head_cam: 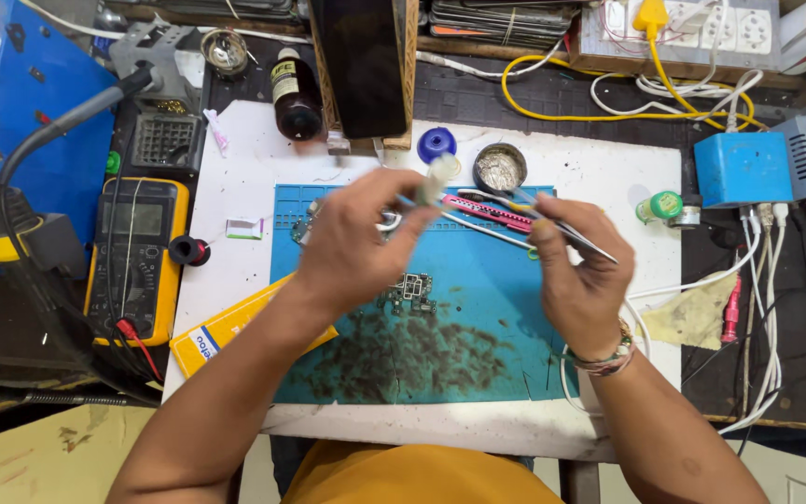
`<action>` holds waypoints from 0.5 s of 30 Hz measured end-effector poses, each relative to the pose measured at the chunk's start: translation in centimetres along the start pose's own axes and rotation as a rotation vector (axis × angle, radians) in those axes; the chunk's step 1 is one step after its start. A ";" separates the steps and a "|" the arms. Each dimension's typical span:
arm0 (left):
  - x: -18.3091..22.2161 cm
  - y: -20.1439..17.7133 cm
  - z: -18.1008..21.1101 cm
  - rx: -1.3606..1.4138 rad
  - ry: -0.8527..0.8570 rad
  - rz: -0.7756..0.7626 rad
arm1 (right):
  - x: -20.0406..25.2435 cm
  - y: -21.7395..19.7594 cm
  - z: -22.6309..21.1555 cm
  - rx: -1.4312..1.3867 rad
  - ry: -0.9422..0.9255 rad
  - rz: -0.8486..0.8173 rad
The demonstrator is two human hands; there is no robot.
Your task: The person uses a heat gun and tweezers to work on a circuit board, then handles small electronic components and a bottle of liquid by hand.
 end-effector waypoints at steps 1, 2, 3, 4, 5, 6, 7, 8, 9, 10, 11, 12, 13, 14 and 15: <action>-0.1 1.0 0.8 0.086 0.075 0.026 | 0.2 -0.3 0.0 -0.059 -0.018 0.017; -0.1 1.7 1.4 0.172 0.154 0.052 | 0.3 -0.6 0.1 -0.119 -0.039 0.034; 0.0 2.4 1.6 0.190 0.155 0.036 | 0.2 -0.9 0.4 -0.183 -0.028 0.043; 0.2 3.3 1.7 0.216 0.155 0.013 | 0.3 -1.2 0.8 -0.243 -0.011 0.058; 0.4 3.9 1.7 0.241 0.156 -0.009 | 0.4 -1.5 1.1 -0.303 0.006 0.073; 0.5 4.2 1.6 0.236 0.180 0.004 | 0.7 -1.7 1.2 -0.303 -0.008 0.083; 0.6 4.4 1.5 0.231 0.203 0.016 | 0.9 -1.9 1.2 -0.303 -0.021 0.093; 0.7 4.5 1.5 0.220 0.222 0.031 | 1.1 -2.0 1.2 -0.307 -0.035 0.098; 0.8 4.6 1.4 0.216 0.218 0.035 | 1.3 -2.0 1.0 -0.297 -0.055 0.097; 0.9 4.6 1.3 0.208 0.214 0.042 | 1.6 -2.0 0.8 -0.290 -0.079 0.094; 1.0 4.6 1.3 0.201 0.210 0.048 | 1.8 -2.0 0.4 -0.267 -0.100 0.086; 1.0 4.7 1.3 0.203 0.209 0.049 | 2.0 -2.0 0.1 -0.245 -0.120 0.077; 1.0 4.7 1.3 0.206 0.208 0.051 | 2.1 -2.0 -0.3 -0.207 -0.138 0.064; 1.1 4.7 1.4 0.210 0.207 0.052 | 2.3 -2.1 -0.7 -0.159 -0.149 0.052; 1.1 4.8 1.5 0.212 0.202 0.049 | 2.6 -2.2 -1.0 -0.111 -0.162 0.041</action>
Point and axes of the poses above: each hand's wrist, its own x-axis away from the middle knuckle, its own y-axis out of the palm, z = x × y, the point moved 6 cm from there along -x, towards the middle knuckle, and after that the axes turned 12 degrees about y, right-handed, at the moved point
